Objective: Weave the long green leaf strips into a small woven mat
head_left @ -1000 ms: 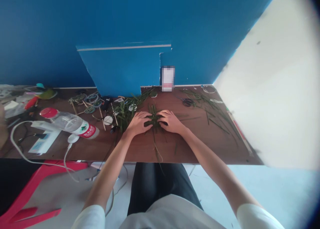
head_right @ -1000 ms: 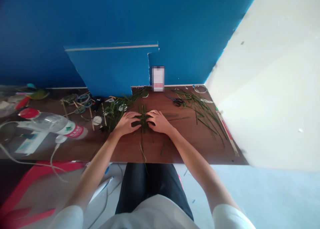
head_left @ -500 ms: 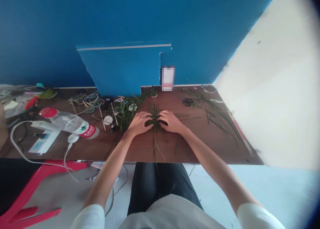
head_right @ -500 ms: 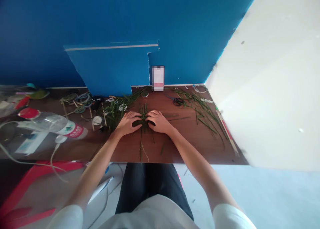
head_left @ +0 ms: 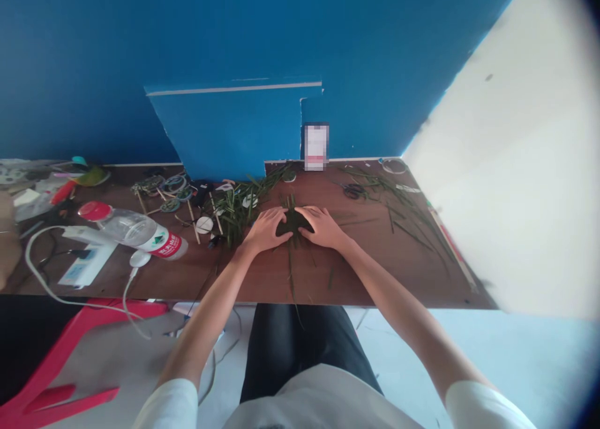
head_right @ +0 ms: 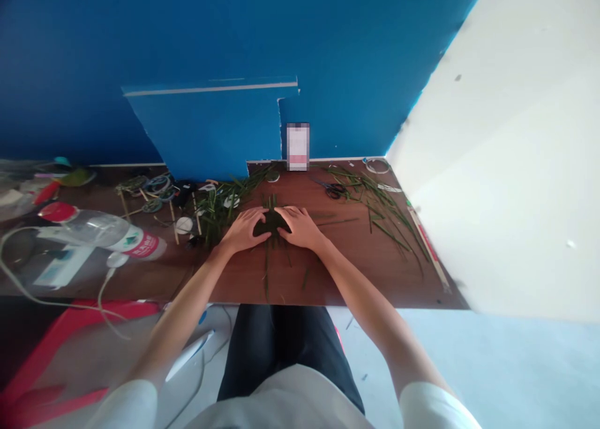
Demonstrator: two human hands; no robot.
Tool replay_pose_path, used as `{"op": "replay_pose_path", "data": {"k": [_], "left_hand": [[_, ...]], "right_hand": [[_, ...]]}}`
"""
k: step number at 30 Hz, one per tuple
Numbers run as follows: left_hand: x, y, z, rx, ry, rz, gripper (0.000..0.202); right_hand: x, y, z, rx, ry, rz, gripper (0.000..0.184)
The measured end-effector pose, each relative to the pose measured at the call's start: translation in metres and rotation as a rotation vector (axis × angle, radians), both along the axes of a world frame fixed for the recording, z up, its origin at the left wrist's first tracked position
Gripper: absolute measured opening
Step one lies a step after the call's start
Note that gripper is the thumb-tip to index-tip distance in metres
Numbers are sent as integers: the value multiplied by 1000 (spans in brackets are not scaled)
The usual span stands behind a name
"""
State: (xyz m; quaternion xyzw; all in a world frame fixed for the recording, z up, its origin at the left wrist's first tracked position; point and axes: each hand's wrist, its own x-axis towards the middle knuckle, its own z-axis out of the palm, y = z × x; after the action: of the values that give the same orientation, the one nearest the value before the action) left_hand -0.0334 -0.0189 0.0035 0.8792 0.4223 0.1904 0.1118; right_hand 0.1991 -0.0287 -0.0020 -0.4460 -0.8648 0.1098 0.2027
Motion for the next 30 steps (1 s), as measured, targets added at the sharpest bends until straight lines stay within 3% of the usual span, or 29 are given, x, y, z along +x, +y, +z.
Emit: {"op": "replay_pose_path", "data": {"k": [13,21,30], "left_hand": [[6,2,-4,-48,-46,54,36],[-1,2,0,-16,-27,-10,25],[-4,1,4,29,22,-9,30]], "right_hand": [[0,2,-3,6,1,4,56],[1,2,-1,-9,-8,4,55],[1,1,0,-11,-14,10,54]]}}
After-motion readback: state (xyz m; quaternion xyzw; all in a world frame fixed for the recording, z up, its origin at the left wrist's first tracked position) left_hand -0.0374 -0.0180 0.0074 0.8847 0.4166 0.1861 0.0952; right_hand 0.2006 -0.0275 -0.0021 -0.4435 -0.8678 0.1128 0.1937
